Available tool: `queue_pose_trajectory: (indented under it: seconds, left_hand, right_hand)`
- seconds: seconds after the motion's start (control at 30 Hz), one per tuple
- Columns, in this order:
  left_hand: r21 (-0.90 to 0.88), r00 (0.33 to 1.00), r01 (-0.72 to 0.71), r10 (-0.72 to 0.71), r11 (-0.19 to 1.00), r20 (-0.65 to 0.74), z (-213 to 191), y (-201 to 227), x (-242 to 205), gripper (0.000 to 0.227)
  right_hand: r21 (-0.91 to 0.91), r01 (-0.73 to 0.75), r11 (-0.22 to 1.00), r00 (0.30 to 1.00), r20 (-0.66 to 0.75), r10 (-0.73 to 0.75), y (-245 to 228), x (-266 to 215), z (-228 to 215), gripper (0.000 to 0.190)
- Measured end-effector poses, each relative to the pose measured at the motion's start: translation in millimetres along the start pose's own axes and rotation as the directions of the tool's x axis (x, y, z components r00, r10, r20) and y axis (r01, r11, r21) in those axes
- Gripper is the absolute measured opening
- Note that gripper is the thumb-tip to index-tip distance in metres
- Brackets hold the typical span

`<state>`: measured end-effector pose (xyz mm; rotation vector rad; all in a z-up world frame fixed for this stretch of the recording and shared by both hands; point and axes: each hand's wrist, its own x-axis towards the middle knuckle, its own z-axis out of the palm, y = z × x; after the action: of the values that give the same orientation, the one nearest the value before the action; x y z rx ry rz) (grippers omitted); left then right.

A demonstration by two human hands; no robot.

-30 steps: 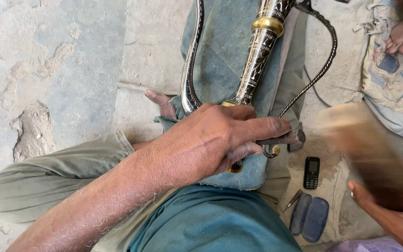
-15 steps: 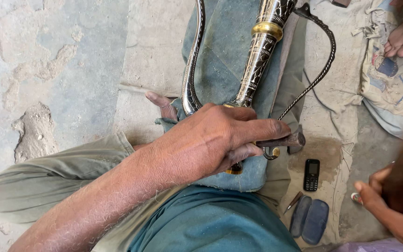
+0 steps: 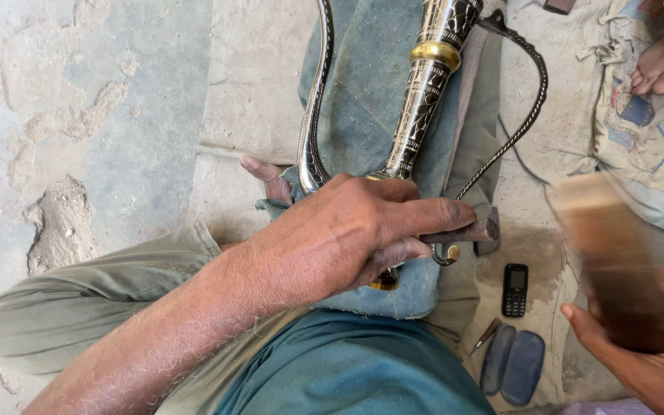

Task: The person sits on the floor and uses a hammer and a metal punch to shape and emboss a decorative metal vessel. They repeatedly strike the punch against the vessel's body and spout while rotating the object to access different areas.

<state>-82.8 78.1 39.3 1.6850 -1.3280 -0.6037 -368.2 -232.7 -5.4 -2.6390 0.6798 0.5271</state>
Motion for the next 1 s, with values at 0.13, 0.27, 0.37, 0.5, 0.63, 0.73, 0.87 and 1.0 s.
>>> queue_pose_trajectory:
  seconds: [0.13, 0.27, 0.37, 0.5, 0.63, 0.73, 0.87, 1.0]
  left_hand:
    - [-0.032, 0.998, 0.06, -0.059, 0.998, 0.026, 1, 0, -3, 0.044]
    - [-0.016, 1.0, 0.011, -0.01, 1.0, 0.011, 2, -2, -2, 0.044]
    - [-0.007, 1.0, -0.004, 0.004, 1.0, -0.002, 2, -2, -2, 0.044]
    - [-0.025, 1.0, 0.02, -0.02, 0.999, 0.023, 2, -4, -3, 0.042]
    - [0.006, 1.0, 0.002, -0.002, 1.0, 0.027, 0, -3, -4, 0.041]
    - [0.01, 1.0, -0.004, 0.004, 1.0, 0.024, 0, -3, -7, 0.04]
    - [-0.025, 0.999, -0.041, 0.041, 0.999, -0.007, -2, -5, -4, 0.041]
    - [-0.063, 0.999, -0.038, 0.038, 0.997, 0.0, -2, -6, -4, 0.041]
  right_hand:
    - [0.026, 0.143, 0.989, 0.989, -0.052, -0.141, 6, 1, 2, 0.026]
    - [-0.044, -0.125, 0.991, 0.986, 0.105, 0.129, 15, 4, 0, 0.032]
    - [-0.065, -0.021, 0.998, 0.999, 0.043, 0.024, 20, 3, 1, 0.026]
    - [-0.007, -0.039, 0.999, 0.993, 0.111, 0.039, 19, -2, 2, 0.027]
    - [0.116, -0.037, 0.993, 0.999, 0.0, 0.037, 11, -3, 0, 0.027]
    - [-0.012, 0.016, 1.0, 0.999, -0.036, -0.017, 3, -1, -6, 0.024]
    - [-0.056, -0.196, 0.979, 0.967, 0.154, 0.202, -2, -1, -6, 0.023]
    - [0.023, -0.055, 0.998, 0.998, 0.021, 0.055, 5, -6, 1, 0.022]
